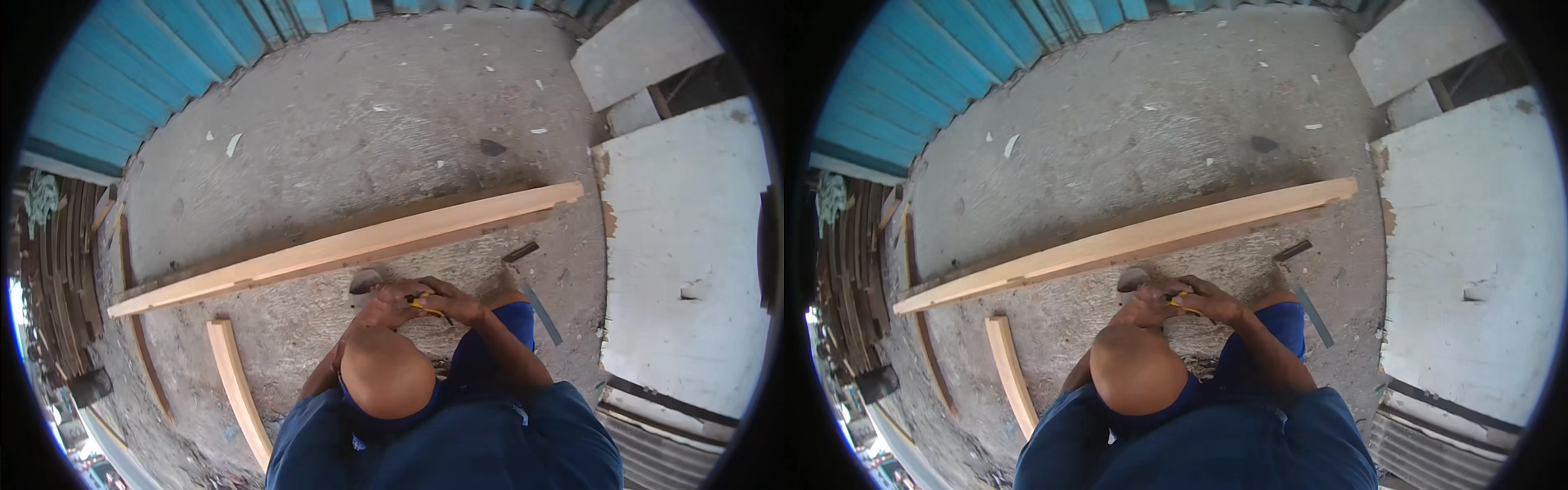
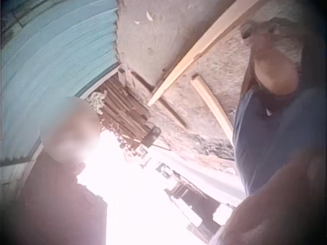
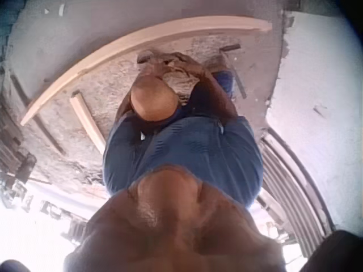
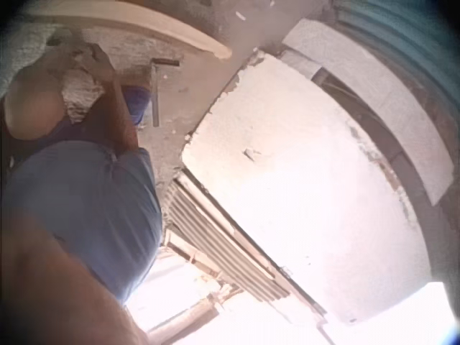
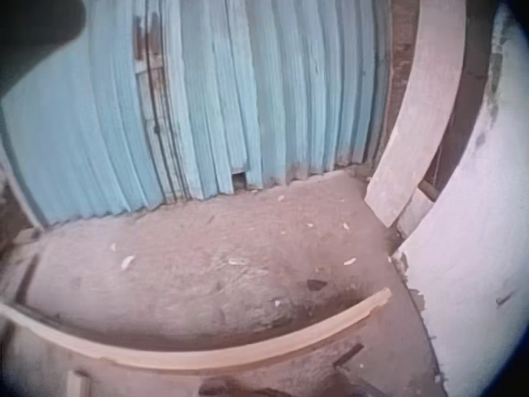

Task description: The person measures a wooden beam on the ground using a try square, a pencil, and a tape measure.

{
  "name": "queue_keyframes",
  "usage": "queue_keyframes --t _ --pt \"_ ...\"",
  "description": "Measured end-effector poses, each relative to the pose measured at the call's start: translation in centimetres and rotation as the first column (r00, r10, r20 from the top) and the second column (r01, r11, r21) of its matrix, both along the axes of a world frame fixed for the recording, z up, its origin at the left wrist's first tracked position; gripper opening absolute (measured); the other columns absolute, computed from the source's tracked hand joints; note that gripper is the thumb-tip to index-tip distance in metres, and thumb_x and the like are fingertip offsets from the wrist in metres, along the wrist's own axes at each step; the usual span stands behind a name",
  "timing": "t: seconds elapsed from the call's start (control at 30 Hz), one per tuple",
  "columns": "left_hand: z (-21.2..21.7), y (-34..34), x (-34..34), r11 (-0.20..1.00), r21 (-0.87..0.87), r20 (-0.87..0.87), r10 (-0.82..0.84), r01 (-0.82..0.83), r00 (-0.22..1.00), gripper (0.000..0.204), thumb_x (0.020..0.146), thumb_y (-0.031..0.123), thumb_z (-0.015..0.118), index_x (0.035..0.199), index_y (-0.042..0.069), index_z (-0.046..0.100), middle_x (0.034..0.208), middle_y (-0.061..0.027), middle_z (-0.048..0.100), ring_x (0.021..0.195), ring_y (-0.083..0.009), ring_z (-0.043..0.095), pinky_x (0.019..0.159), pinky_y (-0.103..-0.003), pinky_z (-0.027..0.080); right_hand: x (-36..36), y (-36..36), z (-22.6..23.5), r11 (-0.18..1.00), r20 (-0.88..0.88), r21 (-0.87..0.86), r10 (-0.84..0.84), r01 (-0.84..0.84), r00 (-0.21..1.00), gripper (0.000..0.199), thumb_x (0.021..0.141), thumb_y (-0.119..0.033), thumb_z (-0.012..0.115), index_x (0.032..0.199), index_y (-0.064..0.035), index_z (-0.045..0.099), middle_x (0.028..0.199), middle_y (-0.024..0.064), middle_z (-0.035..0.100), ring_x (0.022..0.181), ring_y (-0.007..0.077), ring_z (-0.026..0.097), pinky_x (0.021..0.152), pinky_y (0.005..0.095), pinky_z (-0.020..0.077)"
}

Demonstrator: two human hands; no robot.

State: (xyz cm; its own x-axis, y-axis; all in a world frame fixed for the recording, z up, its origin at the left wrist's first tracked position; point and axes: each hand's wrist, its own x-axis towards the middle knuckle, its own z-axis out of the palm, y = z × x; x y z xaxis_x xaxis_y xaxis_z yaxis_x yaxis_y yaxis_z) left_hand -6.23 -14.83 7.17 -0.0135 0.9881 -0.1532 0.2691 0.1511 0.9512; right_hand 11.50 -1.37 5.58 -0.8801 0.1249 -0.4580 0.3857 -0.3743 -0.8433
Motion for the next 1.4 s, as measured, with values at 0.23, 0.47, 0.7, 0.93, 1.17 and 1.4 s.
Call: queue_keyframes --t 0.23,0.47,0.7,0.93,1.17,1.4 --pt "-3.6 -3.4 -3.4 0.814 -0.102 -0.183 0.549 -0.572 0.815 0.051 0.089 0.025 0.085 0.131 0.005 0.065 0.102 -0.0116 0.071 0.098 -0.0238 0.07 0.085 -0.04 0.056 -2.1 -1.3 2.3 0.768 0.167 0.631 0.006 -0.111 0.986 0.053 0.09 -0.041 0.075 0.12 0.0002 0.06 0.09 0.0153 0.07 0.082 0.0299 0.068 0.076 0.0416 0.0526" --pt "-3.6 -5.3 -2.8 0.916 -0.233 0.057 0.349 -0.328 0.935 0.033 0.089 0.026 0.081 0.105 0.0 0.068 0.091 -0.0133 0.07 0.086 -0.0256 0.068 0.078 -0.04 0.054 -5.3 -4.1 2.8 0.443 0.171 0.873 0.111 -0.203 0.979 0.053 0.082 -0.039 0.076 0.117 -0.0017 0.06 0.098 0.0224 0.07 0.088 0.0461 0.067 0.08 0.0544 0.053" --pt "-2.5 -9.9 -5.9 0.818 0.078 0.483 0.469 -0.57 0.74 0.015 0.098 0.009 0.073 0.096 0.008 0.058 0.087 -0.0013 0.064 0.082 -0.0114 0.061 0.072 -0.029 0.05 -7.1 -2.4 5.8 0.249 0.142 0.952 0.148 -0.176 0.979 0.039 0.081 -0.026 0.071 0.113 -0.0058 0.063 0.1 0.0187 0.069 0.089 0.042 0.064 0.082 0.0546 0.0481" --pt "-1.3 -26.5 -25.8 0.275 0.064 0.148 0.948 -0.959 0.282 0.019 0.099 0.02 0.074 0.101 0.008 0.059 0.086 0.0018 0.06 0.073 -0.0104 0.053 0.072 -0.028 0.047 -6.3 9.9 6.5 -0.022 0.221 0.973 -0.214 -0.23 0.952 0.032 0.085 -0.028 0.077 0.108 -0.0074 0.068 0.102 0.0156 0.072 0.099 0.0398 0.066 0.09 0.0523 0.0474" --pt "-3.3 -28.6 -31.1 0.296 0.232 -0.577 0.809 -0.926 0.114 0.032 0.091 0.028 0.08 0.117 0.01 0.072 0.11 -0.0083 0.071 0.105 -0.0232 0.063 0.096 -0.037 0.046 -8.2 10.5 4.1 0.0 0.208 0.977 -0.221 -0.213 0.953 0.029 0.086 -0.031 0.073 0.104 -0.0093 0.072 0.096 0.0135 0.075 0.092 0.0369 0.071 0.088 0.0502 0.05" --pt "-4.1 -25.7 -29.7 0.581 0.354 -0.747 0.647 -0.733 0.152 0.028 0.085 0.024 0.083 0.112 0.023 0.079 0.117 -0.0035 0.069 0.123 -0.0323 0.053 0.107 -0.049 0.04 -7.5 11.4 2.2 0.032 0.241 0.97 -0.237 -0.24 0.941 0.031 0.083 -0.029 0.08 0.107 -0.011 0.073 0.1 0.0118 0.076 0.101 0.0392 0.066 0.093 0.0534 0.0466"
